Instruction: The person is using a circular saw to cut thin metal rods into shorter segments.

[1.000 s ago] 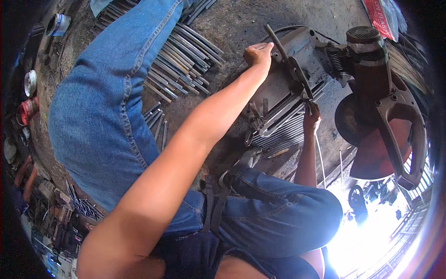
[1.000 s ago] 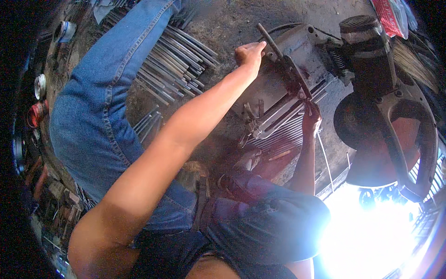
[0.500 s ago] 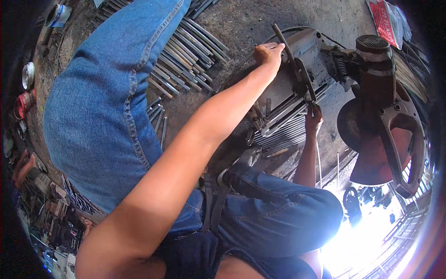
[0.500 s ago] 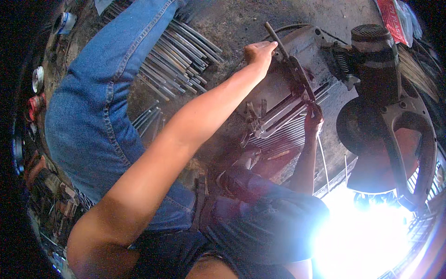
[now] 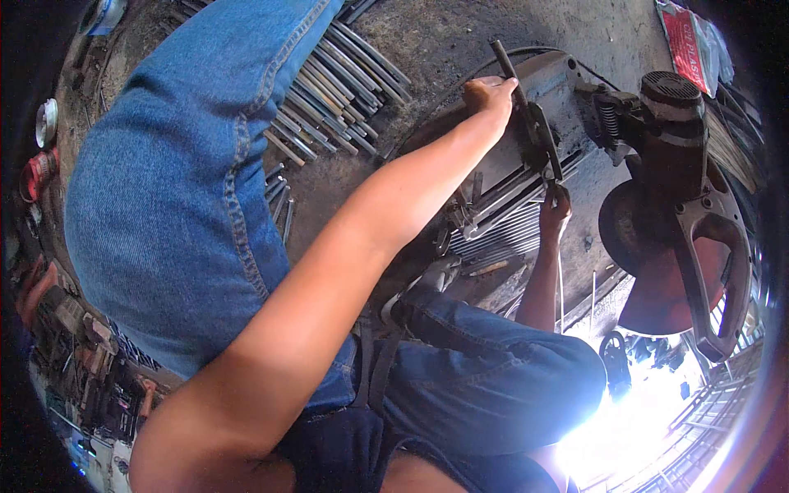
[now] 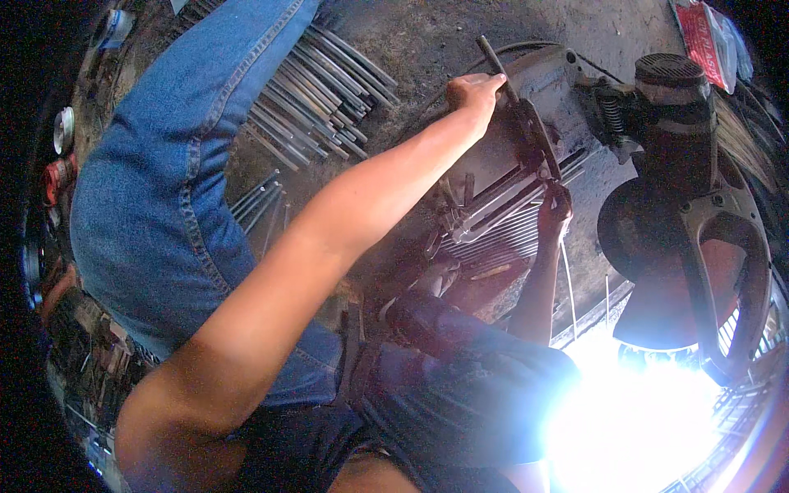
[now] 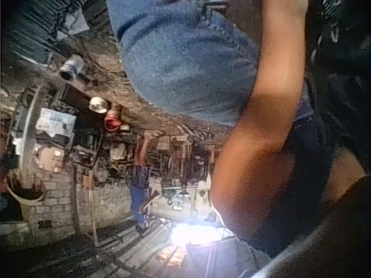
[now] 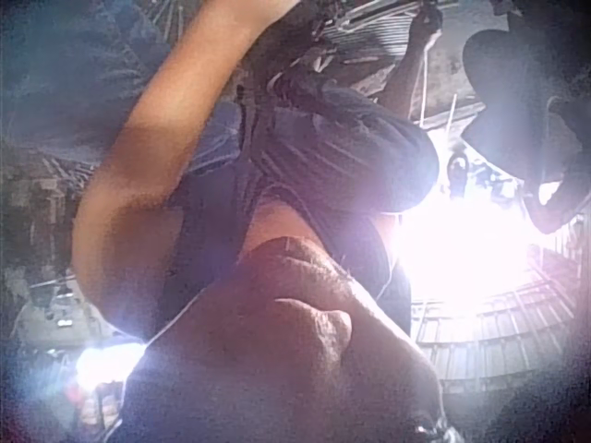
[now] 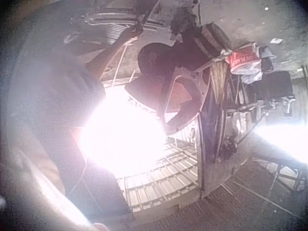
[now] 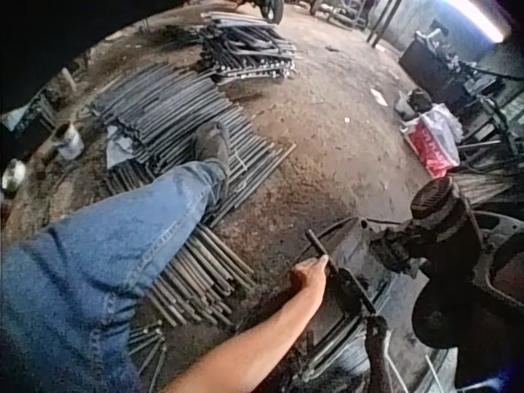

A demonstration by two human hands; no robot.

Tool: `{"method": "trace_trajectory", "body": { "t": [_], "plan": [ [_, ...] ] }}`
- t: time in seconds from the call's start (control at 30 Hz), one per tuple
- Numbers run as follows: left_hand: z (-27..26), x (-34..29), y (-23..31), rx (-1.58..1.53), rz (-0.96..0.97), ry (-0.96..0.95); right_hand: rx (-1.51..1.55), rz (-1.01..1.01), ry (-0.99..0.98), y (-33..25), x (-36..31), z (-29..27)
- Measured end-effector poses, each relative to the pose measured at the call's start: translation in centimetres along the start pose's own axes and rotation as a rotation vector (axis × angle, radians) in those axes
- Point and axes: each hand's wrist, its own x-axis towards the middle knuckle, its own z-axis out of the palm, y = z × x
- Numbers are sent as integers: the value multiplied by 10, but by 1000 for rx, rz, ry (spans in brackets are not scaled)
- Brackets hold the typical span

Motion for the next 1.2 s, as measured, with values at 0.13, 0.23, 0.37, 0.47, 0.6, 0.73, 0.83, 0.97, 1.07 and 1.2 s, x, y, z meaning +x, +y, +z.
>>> {"method": "trace_trajectory", "body": {
  "t": [0.13,0.23,0.37,0.47,0.6,0.73,0.83,0.97,1.07,1.2],
  "plan": [
    [0,-2,3,131,-13,61,-45,106,74,-3,-1,2],
    [2,0,-2,170,-18,114,9,52,47,-2,1,1],
    [6,6,-15,186,24,185,124,318,-6,8,2,3],
    [9,11,-24,134,-51,170,216,350,-65,19,2,6],
    [9,14,-29,95,-110,27,275,199,-62,30,5,8],
    [12,11,-29,117,-38,154,121,141,-51,32,6,7],
    [13,13,-31,168,-48,140,153,91,-65,32,6,5],
    [18,17,-40,158,-12,184,198,229,-123,32,6,2],
    [21,22,-46,134,11,194,212,252,-149,28,7,-2],
    [22,26,-52,204,-56,236,227,183,-147,15,10,-6]
  ]
}}
